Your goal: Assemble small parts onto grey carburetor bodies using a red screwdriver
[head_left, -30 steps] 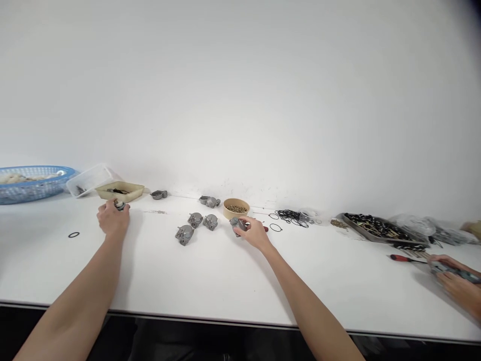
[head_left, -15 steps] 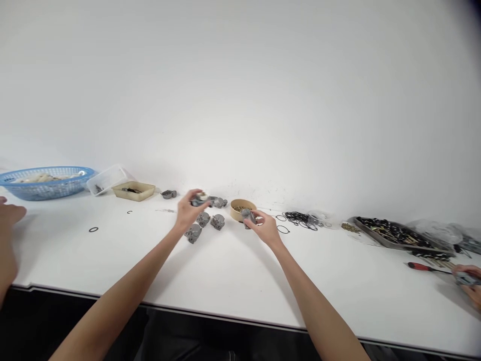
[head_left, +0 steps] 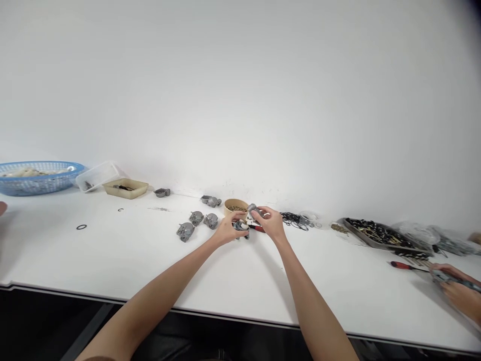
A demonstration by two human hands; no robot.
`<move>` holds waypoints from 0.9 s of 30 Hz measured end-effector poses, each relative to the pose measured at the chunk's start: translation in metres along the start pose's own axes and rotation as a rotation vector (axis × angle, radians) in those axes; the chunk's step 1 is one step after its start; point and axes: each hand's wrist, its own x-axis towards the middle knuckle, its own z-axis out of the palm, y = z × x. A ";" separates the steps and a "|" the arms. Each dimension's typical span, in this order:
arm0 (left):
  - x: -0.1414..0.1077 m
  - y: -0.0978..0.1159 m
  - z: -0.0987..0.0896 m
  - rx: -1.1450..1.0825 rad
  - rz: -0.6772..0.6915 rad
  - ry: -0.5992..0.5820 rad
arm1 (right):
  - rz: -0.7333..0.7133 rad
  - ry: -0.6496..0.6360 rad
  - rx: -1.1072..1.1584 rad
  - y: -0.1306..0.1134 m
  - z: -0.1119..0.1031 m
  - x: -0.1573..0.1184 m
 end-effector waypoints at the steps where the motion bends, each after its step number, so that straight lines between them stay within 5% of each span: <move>1: -0.003 0.000 0.000 -0.013 0.000 -0.001 | -0.018 -0.023 -0.014 0.000 0.001 -0.001; 13: -0.018 -0.009 0.019 -0.051 -0.130 -0.061 | -0.131 -0.124 -0.185 -0.007 0.010 -0.005; 27: -0.018 0.011 0.003 0.031 -0.218 -0.300 | -0.156 -0.154 -0.276 -0.006 0.016 -0.008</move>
